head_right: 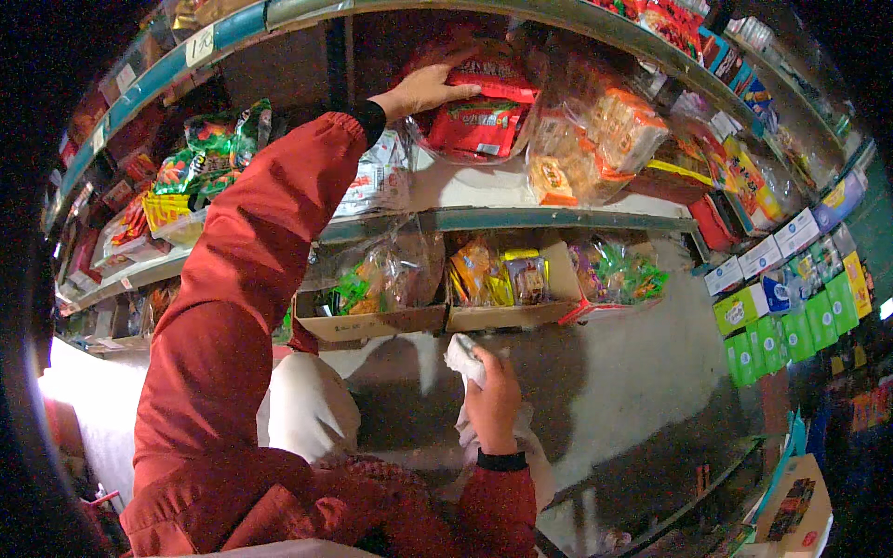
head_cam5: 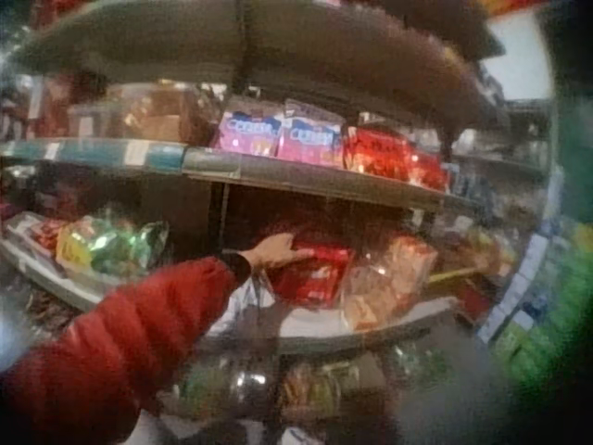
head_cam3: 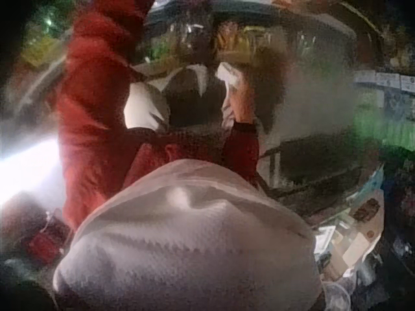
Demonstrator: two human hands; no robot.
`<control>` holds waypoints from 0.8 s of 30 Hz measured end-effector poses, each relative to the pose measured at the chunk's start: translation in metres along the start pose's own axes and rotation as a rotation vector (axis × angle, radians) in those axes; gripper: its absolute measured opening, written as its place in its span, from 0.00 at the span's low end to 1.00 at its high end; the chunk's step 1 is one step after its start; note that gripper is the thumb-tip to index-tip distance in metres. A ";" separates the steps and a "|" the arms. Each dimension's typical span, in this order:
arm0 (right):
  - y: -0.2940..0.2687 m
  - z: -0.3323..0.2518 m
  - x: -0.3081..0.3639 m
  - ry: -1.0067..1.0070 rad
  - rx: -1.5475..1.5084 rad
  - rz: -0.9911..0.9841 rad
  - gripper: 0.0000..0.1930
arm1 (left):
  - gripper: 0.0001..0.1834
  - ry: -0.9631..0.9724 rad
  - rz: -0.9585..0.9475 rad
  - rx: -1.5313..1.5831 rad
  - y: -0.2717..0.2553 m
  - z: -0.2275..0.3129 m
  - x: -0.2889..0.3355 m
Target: The person sits in front of a store shelf and wipes the surfaces and packaged snack items with a white cloth. They pick up various snack packages, wipe them, and place them back on the shelf.
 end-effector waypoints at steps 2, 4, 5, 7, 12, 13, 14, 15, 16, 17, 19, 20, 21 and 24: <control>0.001 0.000 0.001 -0.017 -0.035 0.001 0.22 | 0.44 0.031 0.028 -0.023 0.000 0.001 0.002; 0.002 0.002 0.001 0.009 -0.052 -0.003 0.21 | 0.44 -0.022 0.005 -0.051 0.004 -0.002 0.006; 0.002 0.002 0.001 0.009 -0.023 0.000 0.21 | 0.44 -0.012 0.019 -0.044 0.006 -0.002 0.008; 0.002 0.002 0.000 0.005 0.028 0.014 0.21 | 0.44 0.012 0.050 -0.038 0.008 -0.003 0.011; 0.002 0.001 0.000 0.020 0.006 0.004 0.21 | 0.47 -0.008 0.091 -0.026 0.014 -0.013 0.013; 0.001 0.001 0.000 0.032 0.006 -0.003 0.21 | 0.48 -0.025 0.088 -0.013 0.015 -0.015 0.013; 0.001 0.001 0.001 0.042 0.007 -0.008 0.21 | 0.48 -0.041 0.086 0.001 0.016 -0.016 0.014; 0.001 0.001 0.001 0.038 0.008 -0.009 0.22 | 0.47 -0.043 0.121 -0.012 0.015 -0.016 0.014; 0.000 0.001 0.001 0.035 0.009 -0.008 0.22 | 0.47 -0.044 0.156 -0.024 0.014 -0.015 0.014; 0.000 0.001 0.001 0.034 0.006 -0.001 0.22 | 0.46 -0.044 0.190 -0.035 0.013 -0.014 0.015; -0.001 0.001 -0.001 0.014 0.006 0.027 0.22 | 0.43 -0.031 0.246 0.092 0.009 -0.010 0.016; -0.002 0.002 -0.002 0.010 0.006 0.043 0.22 | 0.42 -0.026 0.274 0.154 0.006 -0.008 0.018; -0.003 0.003 -0.002 0.002 -0.012 0.060 0.22 | 0.41 0.029 0.368 0.102 -0.001 -0.002 0.020; -0.008 0.007 -0.005 -0.026 -0.088 0.100 0.22 | 0.29 0.122 0.650 -0.136 -0.026 0.015 0.041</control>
Point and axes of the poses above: each hand's wrist, its own x-axis away from the middle knuckle, its own y-axis out of the palm, z = x × y, the point moved 4 cm from there along -x, towards the middle knuckle, and after that the axes turned 5 degrees about y, right-handed, at the moved point
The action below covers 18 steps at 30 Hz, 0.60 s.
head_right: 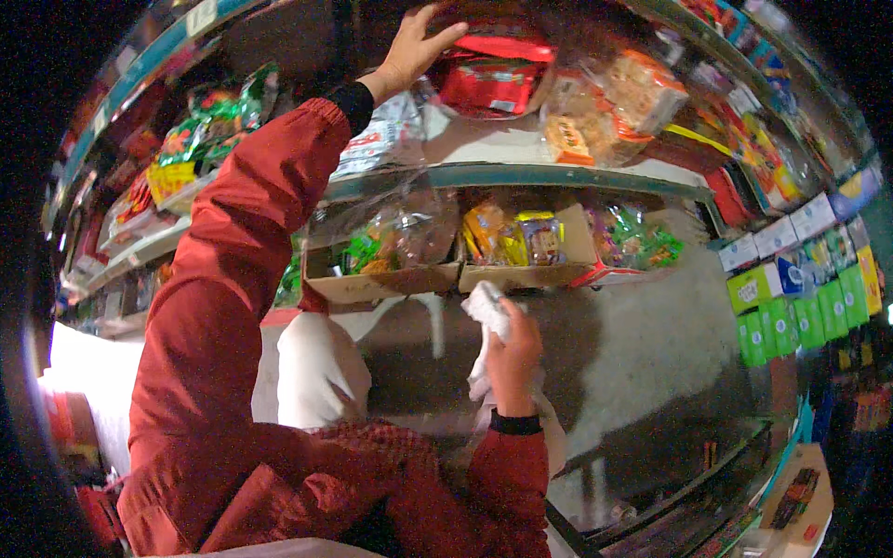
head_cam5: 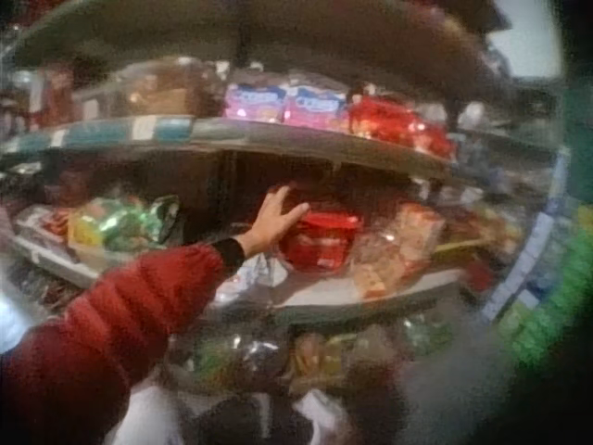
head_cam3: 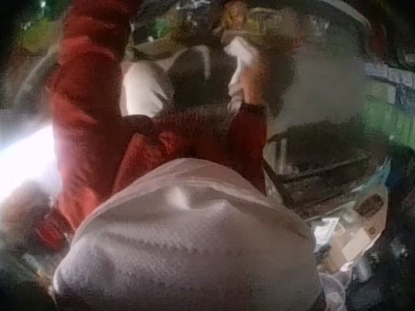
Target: The person sits in front of a store shelf and wipes the surfaces and packaged snack items with a white cloth. They pick up various snack packages, wipe them, and place them back on the shelf.
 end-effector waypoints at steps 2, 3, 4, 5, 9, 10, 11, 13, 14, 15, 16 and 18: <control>-0.005 0.004 -0.001 0.038 0.019 0.049 0.21 | 0.27 -0.208 -0.015 0.287 -0.027 0.001 0.007; -0.006 0.005 -0.002 0.047 0.022 0.073 0.21 | 0.24 -0.199 0.071 0.387 -0.048 0.006 0.010; -0.006 0.006 -0.002 0.076 -0.084 0.112 0.21 | 0.22 -0.242 0.119 0.534 -0.068 0.010 0.012; -0.007 0.007 -0.002 0.111 -0.187 0.154 0.20 | 0.17 -0.286 0.193 0.704 -0.088 0.014 0.015; -0.012 0.011 -0.005 0.261 -0.431 0.190 0.18 | 0.14 -0.470 0.165 0.810 -0.174 0.034 0.057; -0.014 0.009 -0.006 0.255 -0.492 0.211 0.17 | 0.15 -0.564 0.112 0.766 -0.192 0.038 0.071; -0.015 0.007 -0.006 0.259 -0.544 0.216 0.18 | 0.14 -0.571 0.072 0.741 -0.210 0.045 0.087; -0.017 0.001 -0.006 0.270 -0.651 0.229 0.19 | 0.11 -0.580 0.067 0.705 -0.235 0.057 0.118; -0.017 -0.002 -0.007 0.275 -0.681 0.233 0.21 | 0.12 -0.615 0.011 0.629 -0.245 0.061 0.134; -0.019 -0.007 -0.005 0.271 -0.683 0.240 0.22 | 0.12 -0.647 0.017 0.568 -0.254 0.064 0.150; -0.021 -0.011 -0.003 0.266 -0.689 0.244 0.23 | 0.11 -0.703 0.040 0.561 -0.262 0.066 0.167; -0.018 -0.020 0.001 0.279 -0.715 0.292 0.26 | 0.10 -0.833 0.074 0.641 -0.270 0.067 0.193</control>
Point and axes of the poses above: each hand's wrist, its own x-axis away from the middle knuckle, its own y-axis out of the palm, z = x × y, the point moved 4 cm from there along -x, towards the middle knuckle, and after that the axes turned 5 degrees about y, right-handed, at the moved point
